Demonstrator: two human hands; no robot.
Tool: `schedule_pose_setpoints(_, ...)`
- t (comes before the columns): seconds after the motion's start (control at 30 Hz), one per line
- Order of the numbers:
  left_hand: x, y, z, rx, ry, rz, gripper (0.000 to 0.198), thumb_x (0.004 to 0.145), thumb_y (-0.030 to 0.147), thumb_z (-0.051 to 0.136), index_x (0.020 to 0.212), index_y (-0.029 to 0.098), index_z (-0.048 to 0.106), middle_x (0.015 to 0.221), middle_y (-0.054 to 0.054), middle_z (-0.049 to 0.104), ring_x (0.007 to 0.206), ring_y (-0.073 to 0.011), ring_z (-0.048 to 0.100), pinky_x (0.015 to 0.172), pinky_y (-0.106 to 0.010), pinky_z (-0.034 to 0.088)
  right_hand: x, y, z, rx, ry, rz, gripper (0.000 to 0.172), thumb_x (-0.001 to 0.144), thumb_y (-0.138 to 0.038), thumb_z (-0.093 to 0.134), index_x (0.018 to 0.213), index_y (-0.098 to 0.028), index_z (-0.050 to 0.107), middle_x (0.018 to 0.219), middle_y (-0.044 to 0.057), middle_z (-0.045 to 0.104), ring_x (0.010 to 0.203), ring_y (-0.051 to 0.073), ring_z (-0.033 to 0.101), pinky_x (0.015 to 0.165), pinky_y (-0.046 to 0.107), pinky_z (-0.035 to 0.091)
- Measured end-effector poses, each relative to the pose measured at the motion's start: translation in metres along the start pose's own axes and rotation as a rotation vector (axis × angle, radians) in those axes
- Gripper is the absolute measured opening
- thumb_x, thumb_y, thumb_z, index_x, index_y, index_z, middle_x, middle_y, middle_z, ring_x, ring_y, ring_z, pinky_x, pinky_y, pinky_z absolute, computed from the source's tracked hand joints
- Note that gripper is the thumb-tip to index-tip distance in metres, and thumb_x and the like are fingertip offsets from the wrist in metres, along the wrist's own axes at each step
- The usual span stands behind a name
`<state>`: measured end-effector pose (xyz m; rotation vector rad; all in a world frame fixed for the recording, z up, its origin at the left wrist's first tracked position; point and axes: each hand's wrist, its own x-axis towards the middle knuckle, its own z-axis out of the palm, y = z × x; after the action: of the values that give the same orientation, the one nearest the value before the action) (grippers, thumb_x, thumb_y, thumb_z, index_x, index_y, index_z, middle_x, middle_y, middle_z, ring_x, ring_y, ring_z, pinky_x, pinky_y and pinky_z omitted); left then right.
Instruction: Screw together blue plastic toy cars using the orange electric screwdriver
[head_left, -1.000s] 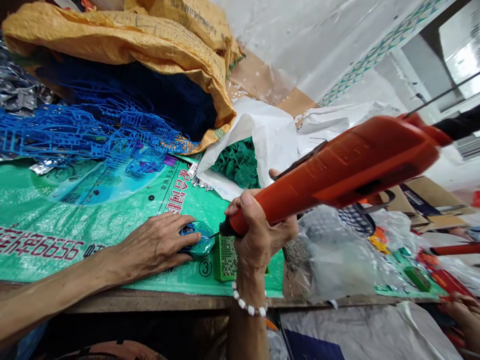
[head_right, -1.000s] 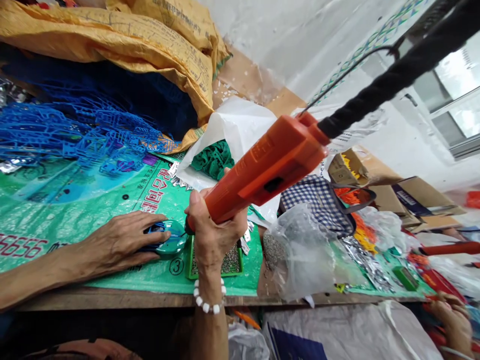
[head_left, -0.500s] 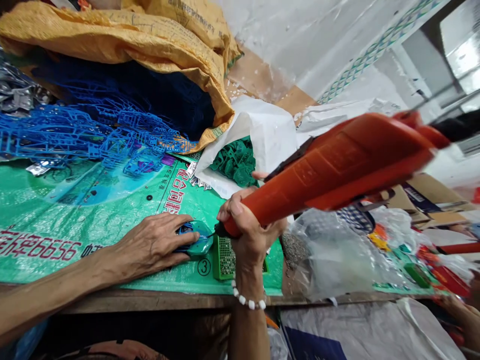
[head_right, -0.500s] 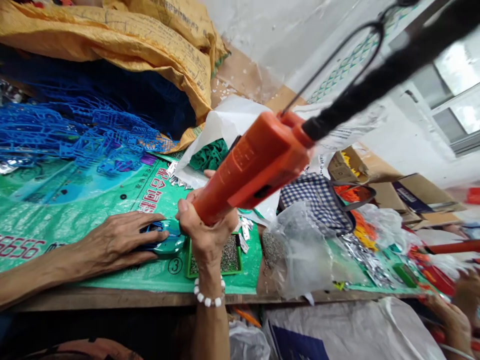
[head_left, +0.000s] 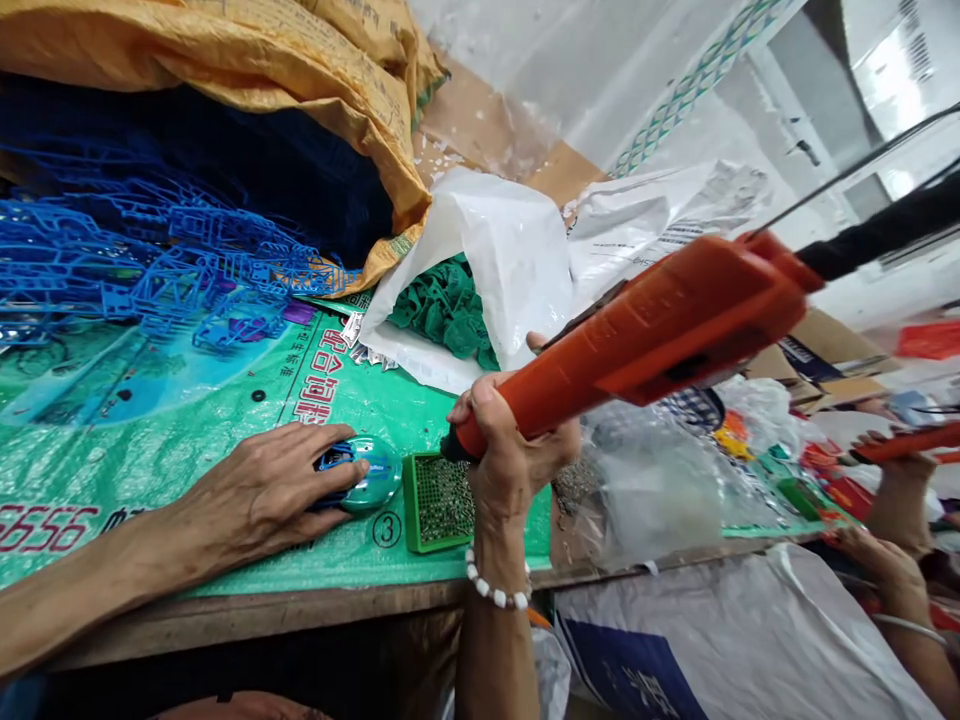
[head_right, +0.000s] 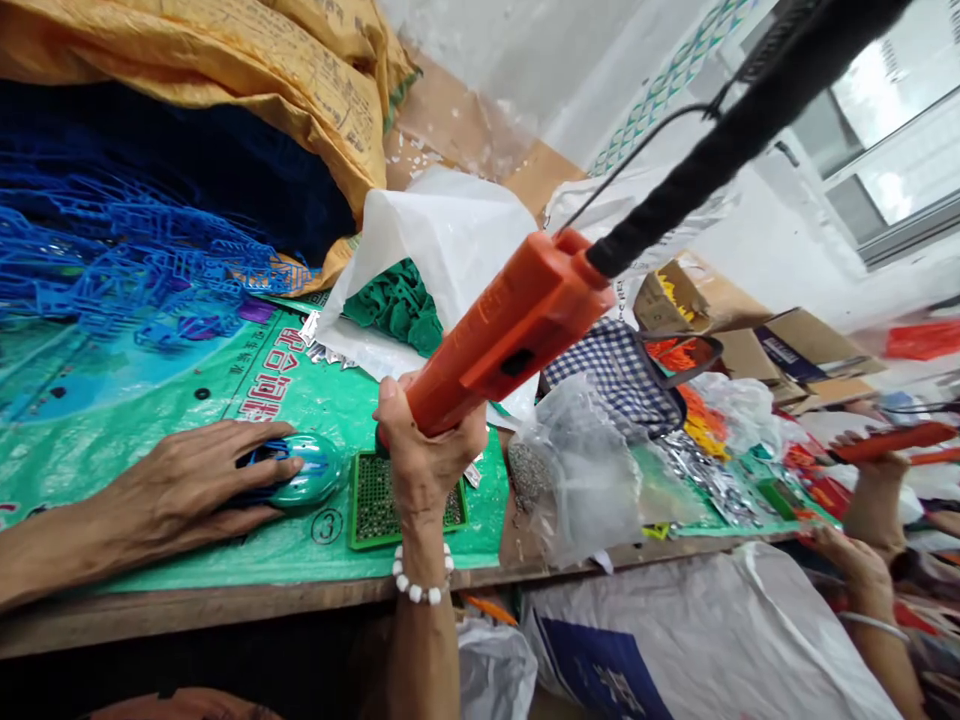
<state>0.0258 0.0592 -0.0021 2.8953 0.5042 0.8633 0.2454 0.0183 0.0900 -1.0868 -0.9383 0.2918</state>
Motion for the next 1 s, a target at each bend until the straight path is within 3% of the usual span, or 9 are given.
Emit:
schedule_pose_setpoints(0.5, 0.001, 0.003, -0.003, 0.029, -0.041, -0.008, 0.029, 0.106, 0.036, 0.045, 0.130, 0.026, 0.057, 0.136, -0.016, 0.060, 0.115, -0.0311, 0.067, 0.091, -0.049, 0.059, -0.002, 0.012, 0.000, -0.119, -0.031, -0.023, 0.034, 0.077, -0.039, 0.080, 0.098, -0.021, 0.061, 0.067, -0.007, 0.064, 0.049, 0.012, 0.060, 0.051, 0.028, 0.052)
schedule_pose_setpoints(0.77, 0.005, 0.004, -0.004, 0.039, -0.075, -0.021, 0.025, 0.103, 0.035, 0.048, 0.124, 0.026, 0.059, 0.133, -0.015, 0.062, 0.110, -0.0306, 0.068, 0.087, -0.047, 0.060, -0.001, 0.014, 0.001, -0.124, -0.001, -0.011, 0.033, 0.075, -0.041, 0.082, 0.090, -0.021, 0.062, 0.070, -0.005, 0.064, 0.051, 0.013, 0.059, 0.051, 0.030, 0.051)
schedule_pose_setpoints(1.0, 0.000, 0.002, -0.002, 0.034, -0.039, 0.004, 0.030, 0.105, 0.035, 0.046, 0.131, 0.024, 0.057, 0.137, -0.017, 0.059, 0.116, -0.0325, 0.066, 0.091, -0.050, 0.059, -0.001, 0.015, 0.001, -0.105, -0.036, -0.029, 0.028, 0.077, -0.038, 0.079, 0.085, -0.022, 0.057, 0.066, -0.007, 0.063, 0.047, 0.010, 0.057, 0.049, 0.027, 0.051)
